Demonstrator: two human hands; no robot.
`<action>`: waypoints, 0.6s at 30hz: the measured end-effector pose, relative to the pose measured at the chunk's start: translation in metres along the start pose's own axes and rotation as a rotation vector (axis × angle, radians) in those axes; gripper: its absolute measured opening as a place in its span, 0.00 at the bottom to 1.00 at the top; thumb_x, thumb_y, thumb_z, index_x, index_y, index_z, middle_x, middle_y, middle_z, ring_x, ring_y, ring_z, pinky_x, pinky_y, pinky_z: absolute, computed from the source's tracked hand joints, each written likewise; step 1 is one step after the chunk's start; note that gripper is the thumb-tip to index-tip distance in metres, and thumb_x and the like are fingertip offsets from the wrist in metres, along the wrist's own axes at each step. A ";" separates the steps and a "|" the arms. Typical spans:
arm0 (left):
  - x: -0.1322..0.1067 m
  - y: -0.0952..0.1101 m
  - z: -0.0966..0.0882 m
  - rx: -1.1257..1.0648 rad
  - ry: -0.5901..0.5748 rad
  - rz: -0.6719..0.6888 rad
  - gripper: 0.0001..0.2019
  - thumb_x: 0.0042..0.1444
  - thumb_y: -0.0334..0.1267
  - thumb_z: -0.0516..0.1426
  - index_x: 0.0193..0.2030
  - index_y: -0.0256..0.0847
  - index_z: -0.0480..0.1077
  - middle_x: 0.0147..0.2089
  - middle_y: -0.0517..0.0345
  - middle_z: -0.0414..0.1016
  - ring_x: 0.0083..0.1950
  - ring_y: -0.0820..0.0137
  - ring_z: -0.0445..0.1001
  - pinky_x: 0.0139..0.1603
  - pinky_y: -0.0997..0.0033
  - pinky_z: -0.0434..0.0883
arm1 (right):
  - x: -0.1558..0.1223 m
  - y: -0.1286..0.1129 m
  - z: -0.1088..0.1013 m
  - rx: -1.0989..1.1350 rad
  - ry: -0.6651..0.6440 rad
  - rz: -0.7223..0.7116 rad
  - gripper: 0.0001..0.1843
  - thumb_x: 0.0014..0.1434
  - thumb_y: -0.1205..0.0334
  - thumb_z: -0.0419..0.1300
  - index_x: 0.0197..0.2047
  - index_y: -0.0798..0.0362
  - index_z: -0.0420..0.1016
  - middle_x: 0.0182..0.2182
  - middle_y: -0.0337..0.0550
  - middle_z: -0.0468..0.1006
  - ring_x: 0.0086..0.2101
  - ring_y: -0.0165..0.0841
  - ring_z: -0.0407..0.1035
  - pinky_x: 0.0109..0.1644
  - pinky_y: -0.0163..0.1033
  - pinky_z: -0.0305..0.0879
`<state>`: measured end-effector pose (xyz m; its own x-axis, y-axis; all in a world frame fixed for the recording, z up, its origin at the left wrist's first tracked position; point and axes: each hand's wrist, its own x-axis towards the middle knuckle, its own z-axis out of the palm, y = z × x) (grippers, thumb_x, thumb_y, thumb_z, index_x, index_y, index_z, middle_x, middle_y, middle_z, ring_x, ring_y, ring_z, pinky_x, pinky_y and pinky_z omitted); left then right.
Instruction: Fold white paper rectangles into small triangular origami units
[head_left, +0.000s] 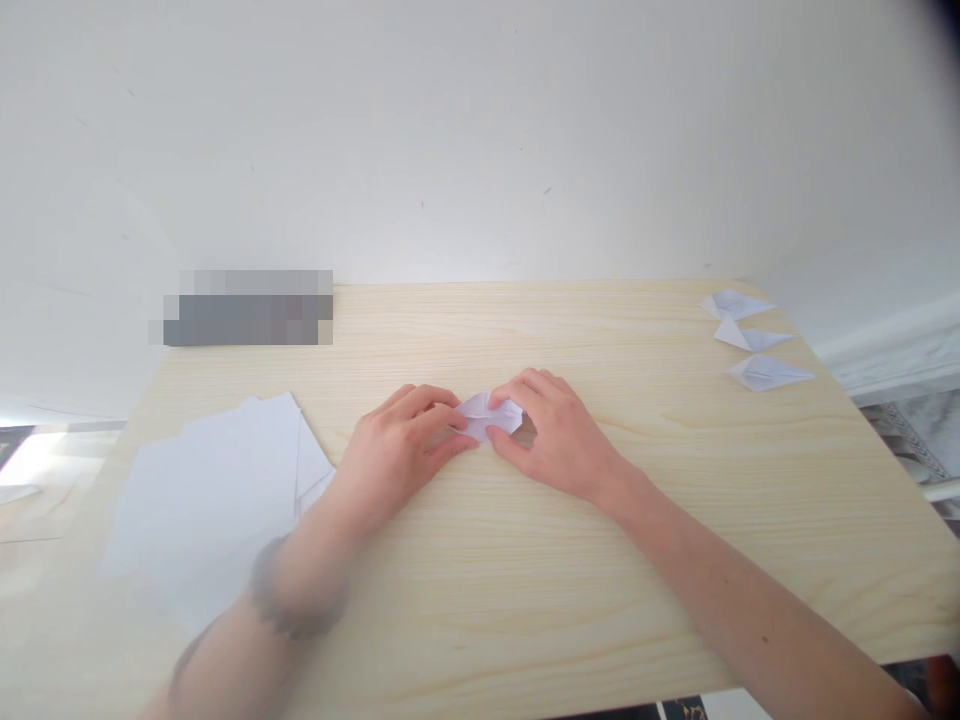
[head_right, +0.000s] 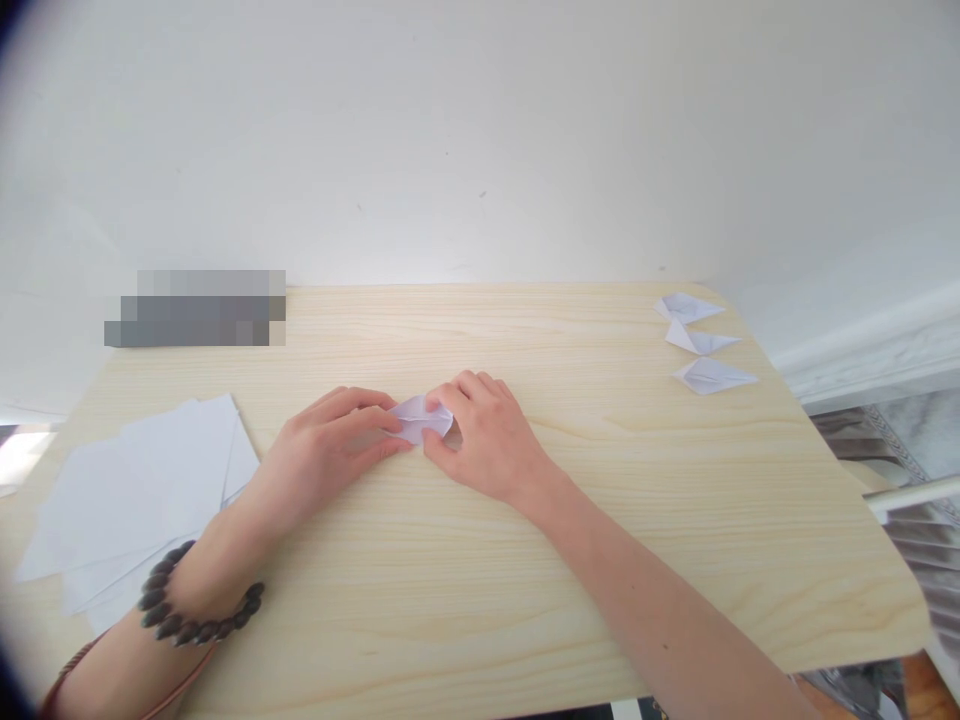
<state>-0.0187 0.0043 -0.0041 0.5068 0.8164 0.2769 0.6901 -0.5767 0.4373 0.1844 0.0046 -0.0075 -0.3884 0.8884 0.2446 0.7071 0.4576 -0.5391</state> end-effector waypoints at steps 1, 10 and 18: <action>0.000 -0.001 0.000 -0.011 0.006 -0.013 0.07 0.57 0.41 0.55 0.37 0.43 0.72 0.44 0.55 0.72 0.42 0.68 0.71 0.40 0.68 0.69 | 0.000 0.001 -0.001 0.016 0.001 -0.004 0.08 0.54 0.62 0.59 0.39 0.50 0.68 0.34 0.42 0.71 0.36 0.35 0.64 0.44 0.43 0.61; 0.002 0.004 -0.001 -0.025 0.037 -0.091 0.08 0.58 0.41 0.54 0.35 0.41 0.72 0.40 0.54 0.73 0.40 0.68 0.72 0.39 0.69 0.69 | 0.000 0.018 -0.012 0.189 -0.050 -0.126 0.06 0.55 0.58 0.61 0.34 0.50 0.69 0.40 0.43 0.73 0.41 0.33 0.68 0.46 0.40 0.65; 0.002 0.003 0.000 -0.219 0.073 -0.078 0.06 0.57 0.38 0.55 0.38 0.42 0.72 0.44 0.56 0.74 0.40 0.71 0.73 0.38 0.73 0.71 | -0.001 0.022 -0.009 0.218 0.026 -0.151 0.03 0.57 0.62 0.59 0.33 0.51 0.73 0.39 0.42 0.74 0.35 0.30 0.70 0.39 0.36 0.67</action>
<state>-0.0157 0.0040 -0.0018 0.4121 0.8627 0.2930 0.5929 -0.4981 0.6327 0.2054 0.0136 -0.0122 -0.4621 0.8129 0.3545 0.4976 0.5686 -0.6551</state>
